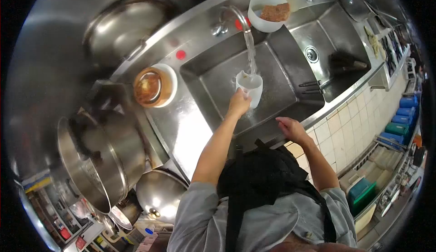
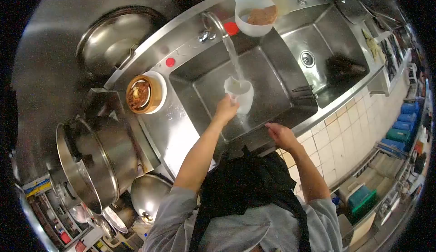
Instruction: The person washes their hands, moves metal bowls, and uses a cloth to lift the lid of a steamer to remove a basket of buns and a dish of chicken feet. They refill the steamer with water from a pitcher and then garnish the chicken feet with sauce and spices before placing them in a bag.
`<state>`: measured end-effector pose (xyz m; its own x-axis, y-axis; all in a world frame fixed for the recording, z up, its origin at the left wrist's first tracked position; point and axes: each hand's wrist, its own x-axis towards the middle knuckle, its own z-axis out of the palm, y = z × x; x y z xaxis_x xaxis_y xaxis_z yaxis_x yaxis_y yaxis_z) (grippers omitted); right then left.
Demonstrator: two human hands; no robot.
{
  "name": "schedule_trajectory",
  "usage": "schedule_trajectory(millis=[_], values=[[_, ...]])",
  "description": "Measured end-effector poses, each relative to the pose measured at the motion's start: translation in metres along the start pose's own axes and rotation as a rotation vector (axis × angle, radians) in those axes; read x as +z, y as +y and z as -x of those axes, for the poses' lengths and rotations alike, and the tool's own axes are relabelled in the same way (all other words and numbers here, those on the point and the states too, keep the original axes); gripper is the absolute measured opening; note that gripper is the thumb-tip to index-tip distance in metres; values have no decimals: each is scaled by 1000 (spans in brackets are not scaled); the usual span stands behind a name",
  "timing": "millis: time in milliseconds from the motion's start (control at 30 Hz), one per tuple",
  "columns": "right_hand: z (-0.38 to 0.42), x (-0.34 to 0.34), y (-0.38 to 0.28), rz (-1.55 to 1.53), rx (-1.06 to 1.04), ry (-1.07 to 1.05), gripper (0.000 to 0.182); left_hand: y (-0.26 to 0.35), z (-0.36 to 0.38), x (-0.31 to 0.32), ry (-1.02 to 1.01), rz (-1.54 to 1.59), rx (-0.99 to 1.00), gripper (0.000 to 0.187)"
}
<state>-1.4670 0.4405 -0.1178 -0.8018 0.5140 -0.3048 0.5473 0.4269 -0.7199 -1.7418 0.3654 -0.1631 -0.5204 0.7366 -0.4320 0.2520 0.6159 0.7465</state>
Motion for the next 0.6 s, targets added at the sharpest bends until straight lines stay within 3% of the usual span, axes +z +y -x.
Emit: schedule_trajectory(millis=[100, 300, 367, 433, 500, 600], values=[[1, 8, 3, 51, 52, -9, 29, -13, -20, 18, 69, -13, 83, 40], [-1, 6, -10, 85, 31, -34, 30, -35, -35, 32, 61, 22, 30, 47], [-4, 9, -3, 85, 50, 8, 29, -44, -18, 25, 264, 31, 231, 52], [-7, 10, -1, 70, 63, -1, 28, -47, 10, -9, 339, 119, 156, 43], [-7, 12, -5, 25, 76, 22, 25, -59, 41, -47, 545, 698, 107, 34], [-11, 16, -7, 73, 3, -6, 24, -71, 75, -133, 984, 990, 23, 25]])
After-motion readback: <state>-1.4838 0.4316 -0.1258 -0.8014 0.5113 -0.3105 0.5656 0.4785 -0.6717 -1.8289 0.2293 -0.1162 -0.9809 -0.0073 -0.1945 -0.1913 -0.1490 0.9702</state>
